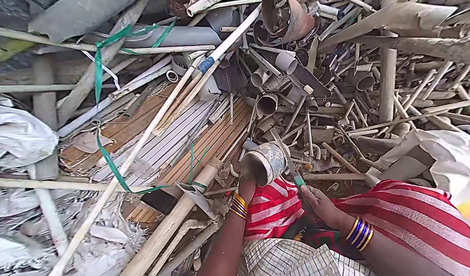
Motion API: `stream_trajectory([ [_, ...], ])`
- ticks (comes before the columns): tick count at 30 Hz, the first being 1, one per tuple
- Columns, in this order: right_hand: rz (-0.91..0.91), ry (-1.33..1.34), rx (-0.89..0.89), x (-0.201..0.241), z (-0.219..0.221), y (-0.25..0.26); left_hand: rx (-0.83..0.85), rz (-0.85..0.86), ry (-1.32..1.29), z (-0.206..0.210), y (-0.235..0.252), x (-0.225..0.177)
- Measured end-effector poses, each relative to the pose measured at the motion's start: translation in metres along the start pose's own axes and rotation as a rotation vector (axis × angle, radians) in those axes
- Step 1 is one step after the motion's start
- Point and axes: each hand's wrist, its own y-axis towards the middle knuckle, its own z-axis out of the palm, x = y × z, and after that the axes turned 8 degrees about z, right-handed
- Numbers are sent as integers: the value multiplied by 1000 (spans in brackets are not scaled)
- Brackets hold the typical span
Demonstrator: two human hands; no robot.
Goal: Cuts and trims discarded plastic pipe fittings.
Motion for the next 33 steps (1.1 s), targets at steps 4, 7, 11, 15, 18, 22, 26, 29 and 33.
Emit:
stream_trajectory([
  [4, -103, 114, -222, 14, 2, 6, -8, -2, -26, 0, 0, 3],
  [7, -49, 229, -385, 16, 2, 11, -31, -16, -14, 2, -2, -2],
  [11, 24, -89, -68, 8, -2, 3, -33, -17, -10, 0, -2, 0],
  [15, -103, 213, -352, 19, 0, 8, -31, -15, -43, 0, -2, 1],
  [18, 32, 41, -57, 11, -1, -3, -36, -5, -65, 1, -1, 2],
  [22, -29, 87, -92, 12, -1, -5, -52, -4, -89, 2, -2, 1],
  [26, 22, 114, -153, 16, -1, -5, -58, -8, -121, 2, -2, 3],
  [29, -21, -218, 116, 6, -4, -10, -65, -10, -157, 2, -2, 4],
  [33, -107, -62, -223, 7, -4, 2, -68, -9, -177, 1, -3, 1],
])
